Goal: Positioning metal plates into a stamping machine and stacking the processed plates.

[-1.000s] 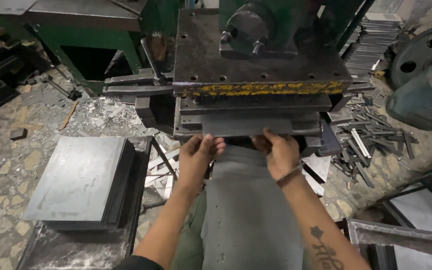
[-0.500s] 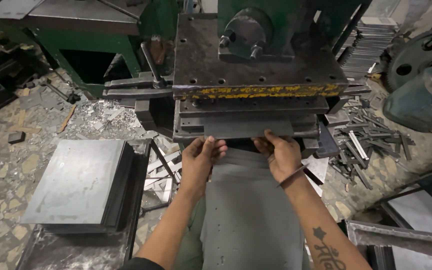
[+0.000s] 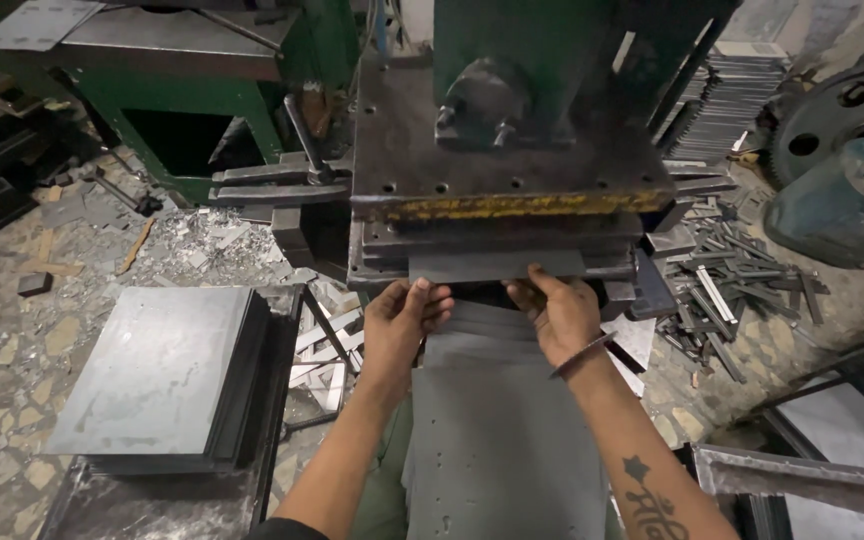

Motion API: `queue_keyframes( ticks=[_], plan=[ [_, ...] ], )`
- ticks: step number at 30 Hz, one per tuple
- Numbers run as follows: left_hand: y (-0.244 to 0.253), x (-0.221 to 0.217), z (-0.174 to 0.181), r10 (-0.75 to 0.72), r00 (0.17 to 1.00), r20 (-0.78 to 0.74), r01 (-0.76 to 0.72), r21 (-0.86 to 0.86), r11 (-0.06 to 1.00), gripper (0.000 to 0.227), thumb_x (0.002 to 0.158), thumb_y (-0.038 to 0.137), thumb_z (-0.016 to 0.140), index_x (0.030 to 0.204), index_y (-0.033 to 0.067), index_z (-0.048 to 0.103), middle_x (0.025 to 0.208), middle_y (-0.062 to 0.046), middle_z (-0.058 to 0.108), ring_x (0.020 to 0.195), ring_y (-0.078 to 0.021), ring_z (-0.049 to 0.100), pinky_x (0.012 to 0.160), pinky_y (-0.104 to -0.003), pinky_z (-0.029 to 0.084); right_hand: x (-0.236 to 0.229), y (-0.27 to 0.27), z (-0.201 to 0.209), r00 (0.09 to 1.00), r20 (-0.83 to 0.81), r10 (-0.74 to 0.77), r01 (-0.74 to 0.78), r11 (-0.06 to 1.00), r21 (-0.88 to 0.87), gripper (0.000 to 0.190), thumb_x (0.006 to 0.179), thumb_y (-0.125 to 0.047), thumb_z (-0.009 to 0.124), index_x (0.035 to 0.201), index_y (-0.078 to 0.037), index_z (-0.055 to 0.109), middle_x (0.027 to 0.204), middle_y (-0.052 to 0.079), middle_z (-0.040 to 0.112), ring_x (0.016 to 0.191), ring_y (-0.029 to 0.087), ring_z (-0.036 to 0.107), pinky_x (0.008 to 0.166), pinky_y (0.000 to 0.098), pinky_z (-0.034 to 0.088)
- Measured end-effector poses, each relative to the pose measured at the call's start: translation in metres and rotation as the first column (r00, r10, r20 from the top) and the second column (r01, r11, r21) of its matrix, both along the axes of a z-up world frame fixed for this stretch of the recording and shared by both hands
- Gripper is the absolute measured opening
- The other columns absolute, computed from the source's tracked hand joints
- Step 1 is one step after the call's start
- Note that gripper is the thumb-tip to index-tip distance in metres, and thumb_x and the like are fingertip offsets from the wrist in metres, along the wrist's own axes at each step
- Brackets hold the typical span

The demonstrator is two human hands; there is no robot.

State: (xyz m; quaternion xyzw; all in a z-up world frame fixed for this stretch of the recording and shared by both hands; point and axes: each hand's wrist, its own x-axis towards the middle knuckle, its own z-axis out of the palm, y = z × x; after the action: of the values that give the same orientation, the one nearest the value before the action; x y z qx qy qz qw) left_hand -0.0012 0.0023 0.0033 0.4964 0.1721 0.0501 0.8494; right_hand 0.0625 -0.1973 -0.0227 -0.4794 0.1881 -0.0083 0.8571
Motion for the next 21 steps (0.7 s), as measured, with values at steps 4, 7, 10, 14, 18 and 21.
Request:
queue_keyframes(
  ticks=[4, 7, 10, 14, 18, 21],
  plan=[
    [0.001, 0.0, -0.005, -0.014, 1.0, -0.014, 0.015, 0.05, 0.999, 0.027, 0.103, 0.019, 0.062, 0.106, -0.0067, 0.068, 0.096, -0.029, 0.076, 0.08, -0.0304, 0.078, 0.071, -0.041, 0.068, 0.003, 0.002, -0.002, 0.999, -0.024, 0.032, -0.033, 0.998, -0.059, 0.023, 0.091, -0.008, 0.077, 0.096, 0.001, 0.056, 0.081, 0.012, 0.063, 0.072, 0.028, 0.076, 0.06, 0.0303, 0.062],
    [0.003, -0.001, -0.006, -0.017, 0.997, -0.078, 0.028, 0.154, 0.988, 0.031, 0.102, 0.026, 0.063, 0.106, -0.0028, 0.072, 0.096, -0.027, 0.077, 0.082, -0.0305, 0.079, 0.073, -0.041, 0.067, 0.001, 0.003, 0.001, 0.999, -0.031, 0.022, -0.024, 0.997, -0.067, 0.023, 0.092, -0.008, 0.076, 0.097, 0.001, 0.055, 0.082, 0.013, 0.063, 0.071, 0.029, 0.075, 0.059, 0.0308, 0.059],
    [0.013, -0.007, -0.012, 0.004, 0.991, -0.131, 0.034, 0.285, 0.958, 0.032, 0.099, 0.032, 0.067, 0.105, 0.0018, 0.076, 0.094, -0.025, 0.077, 0.081, -0.0314, 0.079, 0.07, -0.04, 0.067, 0.001, 0.002, -0.001, 0.999, -0.042, 0.014, -0.015, 1.0, -0.025, 0.021, 0.092, -0.006, 0.073, 0.1, 0.001, 0.055, 0.081, 0.014, 0.062, 0.07, 0.032, 0.074, 0.06, 0.0317, 0.059],
    [0.074, 0.01, -0.057, -0.016, 0.993, -0.121, 0.087, 0.609, 0.788, 0.034, 0.097, 0.038, 0.07, 0.104, 0.005, 0.078, 0.087, -0.022, 0.077, 0.074, -0.0326, 0.078, 0.065, -0.042, 0.067, -0.014, 0.0, 0.005, 0.996, -0.087, 0.002, -0.009, 0.997, -0.083, 0.02, 0.091, -0.008, 0.076, 0.094, 0.003, 0.06, 0.081, 0.019, 0.065, 0.068, 0.03, 0.074, 0.057, 0.0368, 0.051],
    [0.187, -0.008, -0.045, 0.147, 0.987, -0.068, -0.011, 0.878, 0.478, 0.036, 0.098, 0.041, 0.065, 0.101, 0.0078, 0.078, 0.079, -0.02, 0.074, 0.07, -0.0353, 0.075, 0.069, -0.048, 0.06, -0.114, -0.023, -0.004, 0.997, -0.071, 0.008, -0.019, 0.989, -0.149, 0.022, 0.093, -0.014, 0.078, 0.09, 0.006, 0.073, 0.074, 0.019, 0.065, 0.063, 0.028, 0.067, 0.065, 0.0382, 0.052],
    [0.284, -0.023, -0.096, 0.212, 0.972, 0.1, -0.125, 0.987, 0.104, 0.037, 0.108, 0.027, 0.059, 0.125, -0.0024, 0.071, 0.109, -0.018, 0.076, 0.094, -0.0294, 0.072, 0.079, -0.039, 0.056, -0.185, -0.077, -0.063, 0.93, -0.012, 0.367, -0.133, 0.307, -0.943, 0.042, 0.085, -0.011, 0.07, 0.127, -0.016, 0.072, 0.107, 0.003, 0.076, 0.093, 0.016, 0.073, 0.085, 0.0305, 0.057]
  ],
)
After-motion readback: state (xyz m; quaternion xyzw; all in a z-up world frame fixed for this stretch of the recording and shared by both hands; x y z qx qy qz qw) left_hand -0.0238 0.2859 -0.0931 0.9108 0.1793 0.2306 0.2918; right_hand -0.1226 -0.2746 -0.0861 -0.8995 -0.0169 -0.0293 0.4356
